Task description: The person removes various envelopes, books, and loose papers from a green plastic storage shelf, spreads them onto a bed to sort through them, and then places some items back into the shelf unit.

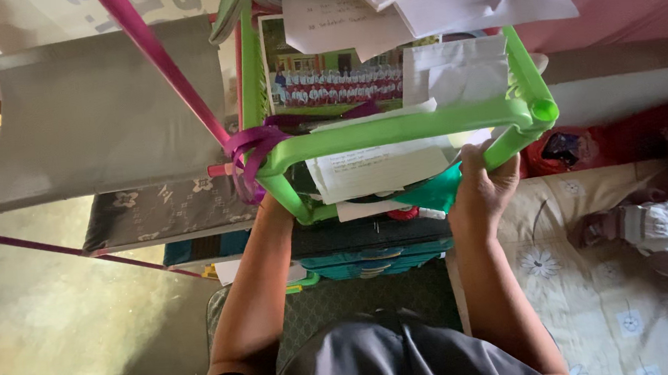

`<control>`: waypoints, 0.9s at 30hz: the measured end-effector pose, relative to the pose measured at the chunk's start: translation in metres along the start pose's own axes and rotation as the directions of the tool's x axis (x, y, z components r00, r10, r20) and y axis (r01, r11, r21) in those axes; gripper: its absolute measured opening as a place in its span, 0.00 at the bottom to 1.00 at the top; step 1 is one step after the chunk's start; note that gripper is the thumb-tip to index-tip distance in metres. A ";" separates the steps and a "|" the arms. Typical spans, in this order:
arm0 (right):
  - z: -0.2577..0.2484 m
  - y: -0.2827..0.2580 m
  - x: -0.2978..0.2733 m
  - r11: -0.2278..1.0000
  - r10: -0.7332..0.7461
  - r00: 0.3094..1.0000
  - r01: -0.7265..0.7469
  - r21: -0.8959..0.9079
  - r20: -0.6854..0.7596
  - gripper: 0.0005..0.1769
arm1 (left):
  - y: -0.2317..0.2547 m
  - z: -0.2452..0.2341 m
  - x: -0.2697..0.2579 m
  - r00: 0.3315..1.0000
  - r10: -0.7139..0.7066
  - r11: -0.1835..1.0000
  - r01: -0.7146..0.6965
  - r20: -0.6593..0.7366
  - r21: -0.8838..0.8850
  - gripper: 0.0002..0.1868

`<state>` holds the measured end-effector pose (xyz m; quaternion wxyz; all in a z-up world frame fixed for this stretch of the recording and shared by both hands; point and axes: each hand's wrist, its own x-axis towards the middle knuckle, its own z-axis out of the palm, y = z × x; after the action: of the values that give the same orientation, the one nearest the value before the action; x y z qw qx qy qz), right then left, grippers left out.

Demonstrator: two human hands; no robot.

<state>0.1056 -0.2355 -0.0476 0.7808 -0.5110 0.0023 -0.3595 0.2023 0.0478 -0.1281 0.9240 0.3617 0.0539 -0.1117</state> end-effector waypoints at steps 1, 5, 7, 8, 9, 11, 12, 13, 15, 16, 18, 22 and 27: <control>0.000 0.000 0.000 1.000 0.002 1.000 -0.002 -0.001 0.000 0.13 | -0.001 -0.001 0.001 1.000 -0.002 1.000 0.002 -0.004 0.003 0.24; 0.000 0.000 0.000 1.000 0.011 1.000 -0.011 -0.004 -0.008 0.12 | -0.004 -0.007 0.002 1.000 -0.009 1.000 0.009 -0.023 0.019 0.24; 0.000 0.000 0.001 1.000 0.005 1.000 -0.005 0.008 0.001 0.13 | -0.006 -0.009 0.003 0.999 -0.012 0.999 0.013 -0.036 0.032 0.23; 0.000 -0.001 0.001 1.000 0.018 1.000 -0.018 0.014 0.001 0.13 | -0.006 -0.009 0.004 0.999 -0.015 0.999 0.016 -0.041 0.034 0.23; 0.000 -0.002 0.001 0.999 0.032 0.999 -0.032 0.021 0.002 0.13 | -0.006 -0.010 0.004 0.999 -0.015 0.999 0.017 -0.049 0.043 0.23; 0.001 -0.004 0.001 0.999 0.033 0.999 -0.034 0.030 0.013 0.13 | -0.005 -0.012 0.003 0.998 -0.012 0.998 0.015 -0.059 0.054 0.23; 0.001 -0.005 0.000 0.999 0.035 0.999 -0.036 0.035 0.024 0.13 | -0.004 -0.013 0.002 0.998 -0.009 0.998 0.013 -0.063 0.061 0.23; 0.001 -0.005 0.000 0.999 0.036 0.999 -0.037 0.035 0.024 0.13 | -0.004 -0.014 0.003 0.998 -0.008 0.998 0.013 -0.066 0.066 0.22; 0.001 -0.006 0.000 0.999 0.038 0.999 -0.039 0.026 0.015 0.14 | -0.005 -0.014 0.002 0.998 -0.009 0.998 0.014 -0.069 0.066 0.22; 0.001 -0.007 0.000 0.999 0.041 0.999 -0.041 0.025 0.015 0.14 | -0.005 -0.014 0.001 0.998 -0.009 0.998 0.014 -0.069 0.067 0.22; 0.001 -0.009 -0.001 0.999 0.032 0.999 -0.032 0.001 0.033 0.13 | -0.004 -0.013 0.002 0.998 -0.002 0.998 0.006 -0.062 0.067 0.22; 0.001 -0.009 0.000 0.997 0.054 0.998 -0.056 0.057 0.032 0.13 | -0.004 -0.012 -0.001 0.998 0.007 0.998 -0.004 -0.055 0.068 0.21; 0.002 -0.010 -0.001 1.000 0.029 1.000 -0.029 0.001 0.009 0.13 | -0.003 -0.012 -0.002 0.998 0.022 0.997 -0.017 -0.062 0.076 0.20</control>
<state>0.1001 -0.2354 -0.0392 0.7861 -0.5123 0.0060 -0.3458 0.1996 0.0539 -0.1389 0.9085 0.4003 0.0751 -0.0931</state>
